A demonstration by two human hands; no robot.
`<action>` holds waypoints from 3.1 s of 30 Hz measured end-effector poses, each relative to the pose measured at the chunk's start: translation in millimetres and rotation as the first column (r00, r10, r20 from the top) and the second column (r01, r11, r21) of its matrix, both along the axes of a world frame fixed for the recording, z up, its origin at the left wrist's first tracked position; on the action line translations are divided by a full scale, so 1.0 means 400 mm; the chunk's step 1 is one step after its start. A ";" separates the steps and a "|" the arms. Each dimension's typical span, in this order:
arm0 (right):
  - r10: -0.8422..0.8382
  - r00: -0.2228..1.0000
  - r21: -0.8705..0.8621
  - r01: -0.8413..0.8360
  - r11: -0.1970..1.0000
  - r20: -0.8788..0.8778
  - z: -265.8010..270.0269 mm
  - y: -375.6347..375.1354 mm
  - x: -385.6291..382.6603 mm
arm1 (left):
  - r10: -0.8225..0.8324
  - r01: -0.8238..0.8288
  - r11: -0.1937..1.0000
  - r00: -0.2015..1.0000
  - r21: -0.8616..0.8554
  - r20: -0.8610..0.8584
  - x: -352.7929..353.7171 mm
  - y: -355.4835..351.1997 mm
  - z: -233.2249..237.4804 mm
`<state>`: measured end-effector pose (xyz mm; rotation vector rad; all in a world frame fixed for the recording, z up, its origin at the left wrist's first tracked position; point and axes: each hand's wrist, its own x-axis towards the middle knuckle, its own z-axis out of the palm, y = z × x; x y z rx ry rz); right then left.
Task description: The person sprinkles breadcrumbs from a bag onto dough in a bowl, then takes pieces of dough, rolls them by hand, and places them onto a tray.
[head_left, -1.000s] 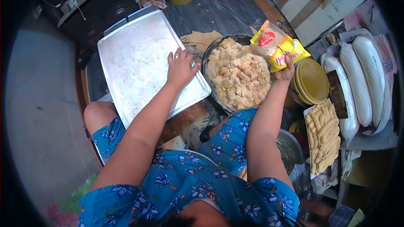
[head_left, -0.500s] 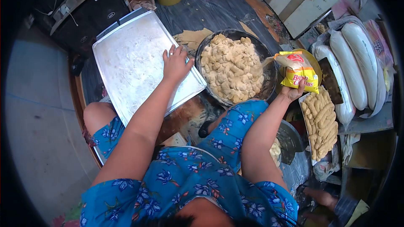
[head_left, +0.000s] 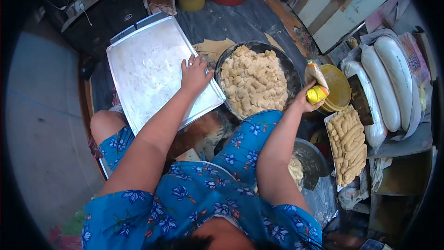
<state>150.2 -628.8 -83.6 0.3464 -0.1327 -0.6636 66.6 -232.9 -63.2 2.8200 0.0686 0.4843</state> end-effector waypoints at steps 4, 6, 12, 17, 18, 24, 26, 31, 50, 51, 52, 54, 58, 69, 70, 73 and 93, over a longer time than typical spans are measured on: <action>0.131 0.988 0.055 -0.136 0.989 0.087 -0.011 0.067 -0.006 | -0.154 0.154 0.986 0.988 0.057 -0.003 0.039 -0.088 0.081; 0.231 0.956 0.050 -0.244 0.969 0.178 -0.012 0.110 -0.034 | -0.385 0.391 0.918 0.919 -0.065 0.085 0.064 -0.160 0.136; 0.600 0.729 0.085 -0.655 0.750 0.329 0.093 0.299 -0.214 | -0.613 0.652 0.736 0.756 -0.184 0.228 0.118 -0.249 0.296; 0.816 0.392 0.115 -0.918 0.380 0.425 0.138 0.380 -0.443 | -0.830 0.761 0.530 0.556 -0.374 -0.046 -0.026 -0.117 0.389; 0.827 0.344 0.086 -0.935 0.343 0.444 0.132 0.388 -0.486 | -0.847 0.806 0.495 0.530 -0.325 0.026 -0.088 -0.072 0.402; 0.971 0.237 0.268 -0.938 0.219 0.038 0.113 0.433 -0.629 | -0.607 0.653 0.612 0.749 -0.445 0.265 -0.452 0.072 0.324; 0.981 0.188 0.251 -0.953 0.169 0.053 0.095 0.476 -0.635 | -0.504 0.587 0.601 0.805 -0.542 0.312 -0.527 0.100 0.275; 0.981 -0.051 0.251 -0.963 -0.098 0.188 0.145 0.633 -0.636 | -0.291 0.527 0.664 0.836 -0.531 0.465 -0.600 0.191 0.269; 0.446 -0.857 -0.252 -0.386 -0.888 -0.260 0.275 1.311 -0.893 | 0.479 -0.344 0.875 0.514 -0.341 0.711 -1.066 0.790 0.497; 0.413 -0.870 -0.243 -0.353 -0.903 -0.270 0.264 1.321 -0.900 | 0.512 -0.441 0.850 0.569 -0.287 0.644 -1.099 0.791 0.534; 0.380 -0.882 -0.233 -0.322 -0.918 -0.278 0.251 1.328 -0.906 | 0.548 -0.527 0.820 0.615 -0.221 0.567 -1.125 0.794 0.550; 0.349 -0.872 -0.214 -0.290 -0.933 -0.342 0.215 1.336 -0.900 | 0.549 -0.610 0.791 0.671 -0.051 0.499 -1.160 0.800 0.541; 0.445 -0.724 -0.266 -0.357 -0.895 -0.527 0.182 1.321 -0.865 | 0.686 -0.690 0.723 0.710 -0.032 0.158 -1.211 0.820 0.436; 0.500 -0.531 -0.426 -0.265 -0.865 -0.684 0.200 1.284 -0.837 | 0.752 -0.823 0.548 0.564 -0.151 -0.342 -1.239 1.072 -0.095; 0.501 -0.513 -0.427 -0.264 -0.865 -0.697 0.194 1.286 -0.833 | 0.727 -0.800 0.594 0.576 -0.079 -0.373 -1.229 1.093 -0.112; 0.485 -0.494 -0.416 -0.250 -0.874 -0.722 0.186 1.295 -0.815 | 0.743 -0.785 0.596 0.619 -0.170 -0.256 -1.182 1.178 -0.145; 0.408 -0.745 -0.588 -0.026 -0.808 -0.528 0.163 1.387 -0.717 | 0.886 0.048 -0.311 0.377 -0.949 -0.272 -0.806 1.877 -0.598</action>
